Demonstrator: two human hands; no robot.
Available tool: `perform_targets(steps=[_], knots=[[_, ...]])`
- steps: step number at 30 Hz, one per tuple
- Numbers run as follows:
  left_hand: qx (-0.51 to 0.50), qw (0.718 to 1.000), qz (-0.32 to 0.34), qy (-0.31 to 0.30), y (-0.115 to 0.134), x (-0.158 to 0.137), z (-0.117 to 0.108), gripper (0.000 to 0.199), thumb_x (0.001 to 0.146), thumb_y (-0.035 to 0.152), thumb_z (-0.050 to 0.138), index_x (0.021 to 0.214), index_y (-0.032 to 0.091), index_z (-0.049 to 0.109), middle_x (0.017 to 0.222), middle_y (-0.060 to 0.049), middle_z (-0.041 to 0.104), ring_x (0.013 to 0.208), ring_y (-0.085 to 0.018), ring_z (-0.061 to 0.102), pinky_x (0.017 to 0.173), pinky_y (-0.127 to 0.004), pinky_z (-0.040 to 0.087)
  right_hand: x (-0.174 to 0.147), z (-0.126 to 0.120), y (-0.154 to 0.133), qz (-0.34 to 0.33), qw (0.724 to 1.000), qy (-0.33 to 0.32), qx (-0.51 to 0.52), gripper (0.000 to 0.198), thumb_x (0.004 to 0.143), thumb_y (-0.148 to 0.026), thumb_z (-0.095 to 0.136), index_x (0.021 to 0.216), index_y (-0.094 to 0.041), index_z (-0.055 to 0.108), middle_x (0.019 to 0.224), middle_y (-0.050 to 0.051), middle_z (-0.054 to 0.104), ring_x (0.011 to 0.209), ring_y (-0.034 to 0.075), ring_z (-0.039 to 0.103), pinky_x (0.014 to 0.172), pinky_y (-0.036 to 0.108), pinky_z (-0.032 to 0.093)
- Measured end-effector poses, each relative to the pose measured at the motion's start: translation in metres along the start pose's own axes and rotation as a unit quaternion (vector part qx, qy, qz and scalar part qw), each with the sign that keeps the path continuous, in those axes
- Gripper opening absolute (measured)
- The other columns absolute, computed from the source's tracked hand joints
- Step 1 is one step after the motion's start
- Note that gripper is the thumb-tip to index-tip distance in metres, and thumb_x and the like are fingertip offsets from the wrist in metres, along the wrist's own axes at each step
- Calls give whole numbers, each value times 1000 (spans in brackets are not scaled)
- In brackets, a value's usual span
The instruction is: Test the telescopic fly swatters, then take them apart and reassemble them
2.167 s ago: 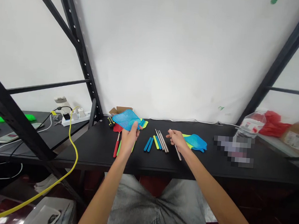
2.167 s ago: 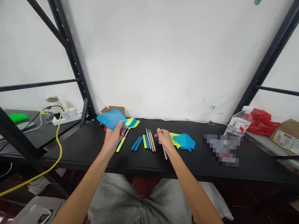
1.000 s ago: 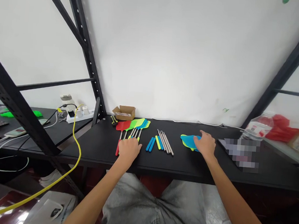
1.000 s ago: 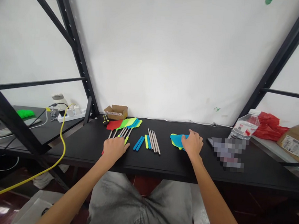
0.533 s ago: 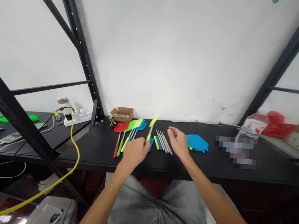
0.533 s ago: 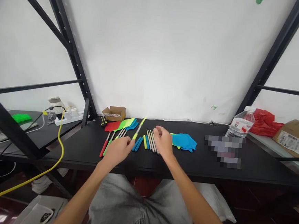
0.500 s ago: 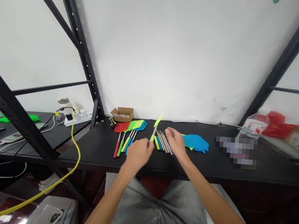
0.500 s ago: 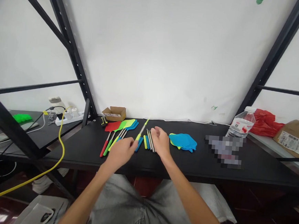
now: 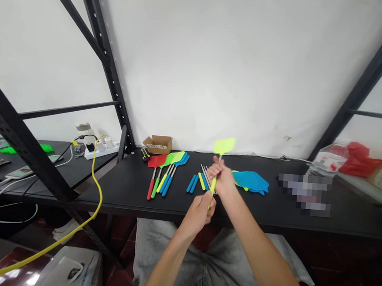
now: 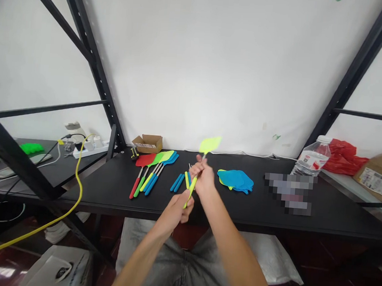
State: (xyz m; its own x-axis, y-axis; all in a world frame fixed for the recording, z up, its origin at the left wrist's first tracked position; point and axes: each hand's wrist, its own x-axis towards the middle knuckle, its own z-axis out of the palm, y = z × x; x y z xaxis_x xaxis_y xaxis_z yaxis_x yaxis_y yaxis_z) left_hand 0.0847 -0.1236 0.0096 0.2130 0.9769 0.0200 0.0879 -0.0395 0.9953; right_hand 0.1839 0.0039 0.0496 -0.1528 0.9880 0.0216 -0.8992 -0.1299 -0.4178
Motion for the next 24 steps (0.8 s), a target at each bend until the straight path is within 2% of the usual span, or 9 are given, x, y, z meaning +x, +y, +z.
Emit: perform_targets(steps=[2, 3, 5, 6, 8, 10, 12, 16, 24], knots=[[-24, 997, -43, -53, -2, -15, -10, 51, 90, 66, 24, 70, 22, 36, 55, 7, 23, 45, -9, 19, 45, -22, 22, 6, -4, -16, -74, 997, -4, -3, 22, 99, -27, 41, 85, -20, 57, 49, -9, 25, 39, 6, 28, 39, 14, 32], [12, 998, -48, -43, -3, -20, -18, 50, 90, 66, 25, 71, 21, 39, 55, 6, 28, 46, -9, 24, 46, -22, 24, 8, -8, -24, -86, 996, -8, -29, 17, 97, -28, 45, 87, -20, 57, 50, -9, 26, 39, 6, 29, 39, 14, 31], [175, 982, -9, 66, -3, -19, -39, 50, 93, 60, 28, 70, 19, 46, 59, 1, 43, 53, -12, 41, 51, -23, 29, 7, -17, -36, -43, 993, -18, -106, 10, 92, -28, 53, 93, -20, 59, 51, -9, 32, 40, 6, 31, 38, 15, 29], [283, 950, 4, 129, -3, -13, -51, 49, 94, 56, 30, 69, 19, 49, 64, -2, 50, 61, -14, 49, 56, -24, 32, 6, -22, -39, -19, 988, -18, -149, 12, 90, -28, 55, 98, -20, 60, 53, -8, 36, 41, 6, 33, 37, 16, 28], [465, 857, -22, 221, 0, 5, -72, 45, 94, 51, 34, 73, 18, 55, 72, -7, 60, 74, -21, 58, 61, -27, 35, 1, -29, -38, 8, 975, -15, -221, 22, 85, -31, 59, 105, -21, 60, 57, -6, 44, 41, 6, 35, 35, 17, 25], [564, 793, -55, 223, 3, 25, -85, 41, 94, 49, 36, 81, 17, 60, 80, -10, 65, 82, -26, 63, 64, -29, 38, -3, -32, -33, 6, 964, -15, -264, 28, 83, -34, 61, 108, -22, 59, 60, -5, 48, 40, 6, 34, 34, 17, 23], [609, 762, -73, 208, 6, 38, -89, 41, 92, 51, 40, 92, 16, 62, 87, -13, 68, 87, -29, 65, 67, -31, 41, -6, -31, -28, -3, 959, -21, -283, 30, 82, -37, 61, 108, -21, 60, 61, -5, 49, 39, 5, 32, 34, 16, 21], [619, 762, -57, 183, 5, 44, -80, 53, 88, 61, 43, 111, 16, 59, 98, -15, 69, 94, -31, 65, 73, -34, 44, -7, -26, -25, 3, 952, -38, -304, 31, 82, -40, 60, 106, -21, 61, 61, -5, 50, 38, 5, 32, 34, 17, 19], [552, 813, -11, 187, 2, 49, -59, 57, 87, 62, 47, 123, 19, 56, 108, -16, 67, 99, -30, 64, 79, -34, 45, -11, -34, -22, 0, 936, -31, -351, 31, 79, -44, 63, 97, -19, 61, 60, -5, 52, 38, 5, 35, 33, 18, 20]])
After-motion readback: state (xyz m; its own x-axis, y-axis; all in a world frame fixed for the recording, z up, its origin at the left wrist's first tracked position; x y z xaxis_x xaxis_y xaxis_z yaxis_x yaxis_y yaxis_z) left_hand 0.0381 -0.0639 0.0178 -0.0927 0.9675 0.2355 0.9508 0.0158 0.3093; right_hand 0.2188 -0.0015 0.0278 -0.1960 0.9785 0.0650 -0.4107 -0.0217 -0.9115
